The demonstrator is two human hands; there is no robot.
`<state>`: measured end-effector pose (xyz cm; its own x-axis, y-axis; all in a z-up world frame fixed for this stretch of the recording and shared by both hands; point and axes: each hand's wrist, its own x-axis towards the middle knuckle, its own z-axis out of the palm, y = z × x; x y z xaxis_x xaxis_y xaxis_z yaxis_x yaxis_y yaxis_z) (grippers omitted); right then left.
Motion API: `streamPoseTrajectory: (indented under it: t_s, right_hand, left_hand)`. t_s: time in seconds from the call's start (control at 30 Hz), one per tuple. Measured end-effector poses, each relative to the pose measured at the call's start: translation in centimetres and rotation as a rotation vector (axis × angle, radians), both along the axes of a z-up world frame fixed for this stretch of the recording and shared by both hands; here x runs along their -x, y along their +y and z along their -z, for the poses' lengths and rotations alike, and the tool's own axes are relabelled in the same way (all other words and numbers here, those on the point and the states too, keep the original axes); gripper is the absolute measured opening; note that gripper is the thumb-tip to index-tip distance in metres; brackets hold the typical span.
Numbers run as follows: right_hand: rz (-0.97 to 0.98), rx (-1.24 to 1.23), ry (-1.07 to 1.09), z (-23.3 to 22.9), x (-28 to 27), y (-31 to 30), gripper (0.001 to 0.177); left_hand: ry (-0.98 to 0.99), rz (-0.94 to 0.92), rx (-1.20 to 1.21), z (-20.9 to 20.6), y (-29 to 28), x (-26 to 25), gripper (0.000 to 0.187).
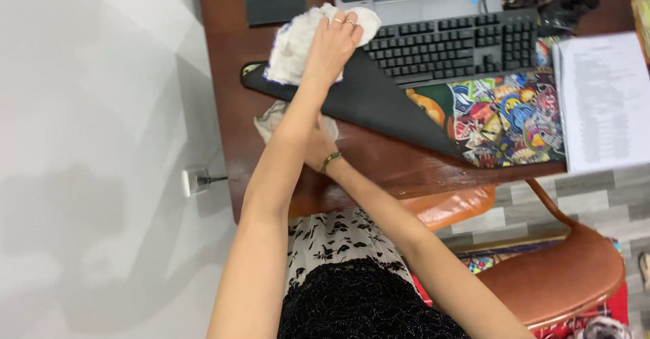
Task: The person clears a wallet and papers from the desk, then wipes the desk surface and mousepad with a cloth. The person lifts and repositions the mousepad to clean underneath, then returns it and continues wiping the surface.
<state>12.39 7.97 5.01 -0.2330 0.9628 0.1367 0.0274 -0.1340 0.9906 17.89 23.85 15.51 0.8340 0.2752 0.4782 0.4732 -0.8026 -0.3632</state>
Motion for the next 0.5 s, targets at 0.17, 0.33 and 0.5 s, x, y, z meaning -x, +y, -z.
streamPoseTrajectory:
  t_s: [0.17, 0.33, 0.5]
  right_hand:
    - [-0.452, 0.148, 1.483, 0.2, -2.4, 2.4, 0.043]
    - [0.026, 0.378, 1.764, -0.8, -5.5, 6.2, 0.067]
    - [0.028, 0.212, 1.850, -0.8, -9.2, 9.0, 0.049]
  left_hand:
    - [-0.414, 0.067, 0.279, -4.5, -1.1, 6.0, 0.032]
    - [-1.137, -0.258, 0.679, -2.5, -5.5, 16.8, 0.042]
    - [-1.585, -0.498, 0.834, -1.8, -13.2, 24.6, 0.025]
